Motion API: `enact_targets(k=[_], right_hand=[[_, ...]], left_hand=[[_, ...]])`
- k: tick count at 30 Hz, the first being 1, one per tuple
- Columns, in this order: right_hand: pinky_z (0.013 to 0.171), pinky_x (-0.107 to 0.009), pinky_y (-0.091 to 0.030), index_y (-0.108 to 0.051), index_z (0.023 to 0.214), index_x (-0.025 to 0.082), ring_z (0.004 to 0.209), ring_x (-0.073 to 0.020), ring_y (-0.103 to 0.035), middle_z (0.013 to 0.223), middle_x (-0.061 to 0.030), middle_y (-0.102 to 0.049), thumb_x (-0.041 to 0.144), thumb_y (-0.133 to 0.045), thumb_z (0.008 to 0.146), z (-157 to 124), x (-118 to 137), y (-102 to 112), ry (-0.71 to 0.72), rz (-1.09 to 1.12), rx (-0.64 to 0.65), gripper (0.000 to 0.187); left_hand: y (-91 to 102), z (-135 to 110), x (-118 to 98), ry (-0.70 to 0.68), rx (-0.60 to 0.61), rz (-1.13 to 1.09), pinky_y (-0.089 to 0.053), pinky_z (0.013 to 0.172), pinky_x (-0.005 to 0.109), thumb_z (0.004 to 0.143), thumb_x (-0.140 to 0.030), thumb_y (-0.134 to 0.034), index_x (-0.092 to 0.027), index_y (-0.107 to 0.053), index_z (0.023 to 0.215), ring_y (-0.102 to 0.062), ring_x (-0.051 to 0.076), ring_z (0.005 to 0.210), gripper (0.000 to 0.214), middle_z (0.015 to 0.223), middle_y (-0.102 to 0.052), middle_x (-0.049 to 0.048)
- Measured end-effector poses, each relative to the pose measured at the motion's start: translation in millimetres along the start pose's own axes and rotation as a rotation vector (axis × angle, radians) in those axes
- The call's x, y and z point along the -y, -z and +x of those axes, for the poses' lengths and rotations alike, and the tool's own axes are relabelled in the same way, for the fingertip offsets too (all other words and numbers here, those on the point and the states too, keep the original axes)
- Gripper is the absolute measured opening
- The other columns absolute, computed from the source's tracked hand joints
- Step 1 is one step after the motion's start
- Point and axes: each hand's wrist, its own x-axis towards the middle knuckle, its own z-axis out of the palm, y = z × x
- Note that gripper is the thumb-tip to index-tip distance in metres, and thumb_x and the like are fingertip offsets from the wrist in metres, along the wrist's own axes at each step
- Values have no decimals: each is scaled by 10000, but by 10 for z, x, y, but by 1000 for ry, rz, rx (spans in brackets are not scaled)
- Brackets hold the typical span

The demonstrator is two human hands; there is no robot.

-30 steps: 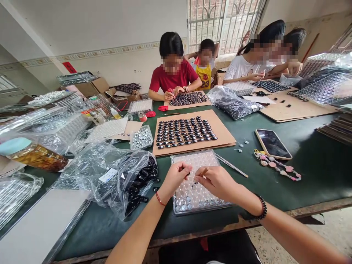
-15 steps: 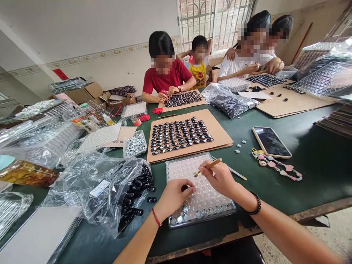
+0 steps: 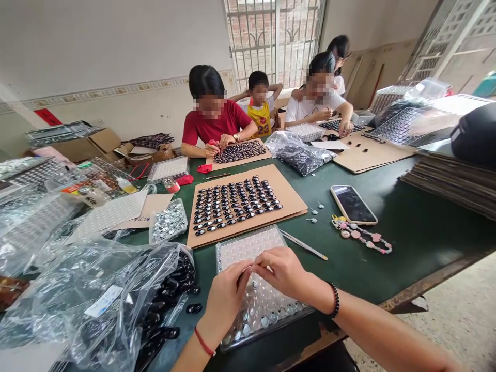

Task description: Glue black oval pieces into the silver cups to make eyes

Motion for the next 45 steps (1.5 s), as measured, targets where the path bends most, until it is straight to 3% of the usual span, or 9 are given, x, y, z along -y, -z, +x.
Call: enact_targets(k=[7,14,21,29,36,40,45], right_hand=[[518,-244,-310,-545,725,173,518,-133,-501,598,-16,-552,353,-397,934,-1,47,-46,60,-81,-8,313],[521,-236,-325,-505,815,171,537,-140,-520,634,-26,-574,402,-353,943,-27,55,-27,-32,38,5,304],[525,-221,-349,-500,835,183,577,-130,-515,705,-28,-586,365,-391,928,-4,69,-12,-90,183,3,231],[475,-205,-325,-498,748,174,489,-109,-439,572,17,-491,361,-439,901,-18,100,-5,-257,349,-92,249],[463,-212,-344,-527,731,163,474,-108,-451,588,2,-509,353,-443,891,-7,48,15,-309,356,-139,263],[446,-207,-367,-518,722,162,459,-100,-473,642,-10,-533,346,-472,885,20,-4,58,-348,454,-249,250],[369,-175,-356,-481,742,160,393,-83,-480,665,-12,-566,354,-507,876,45,31,9,-420,739,-242,237]], left_hand=[[30,75,80,23,94,109,-331,575,237,814,-362,-420,-203,-560,677,-484,158,574,252,619,-570,6],[65,91,58,199,2,-29,-286,492,221,784,-434,-408,-193,-438,609,-388,124,472,299,481,-408,-49],[112,108,61,224,-56,-113,-291,480,212,753,-430,-455,-181,-460,601,-363,113,479,292,501,-394,-45],[128,88,13,147,-102,-49,-307,501,210,755,-420,-474,-173,-513,608,-395,118,516,289,545,-462,-26],[202,96,19,114,-159,-8,-335,520,204,748,-390,-504,-171,-531,591,-437,116,529,271,542,-492,-28],[221,96,49,158,-222,-107,-356,510,205,744,-395,-519,-167,-594,706,-453,109,512,243,581,-514,-21],[136,64,0,197,-82,-218,-376,506,214,719,-415,-568,-156,-606,1005,-464,105,478,388,545,-478,-38]])
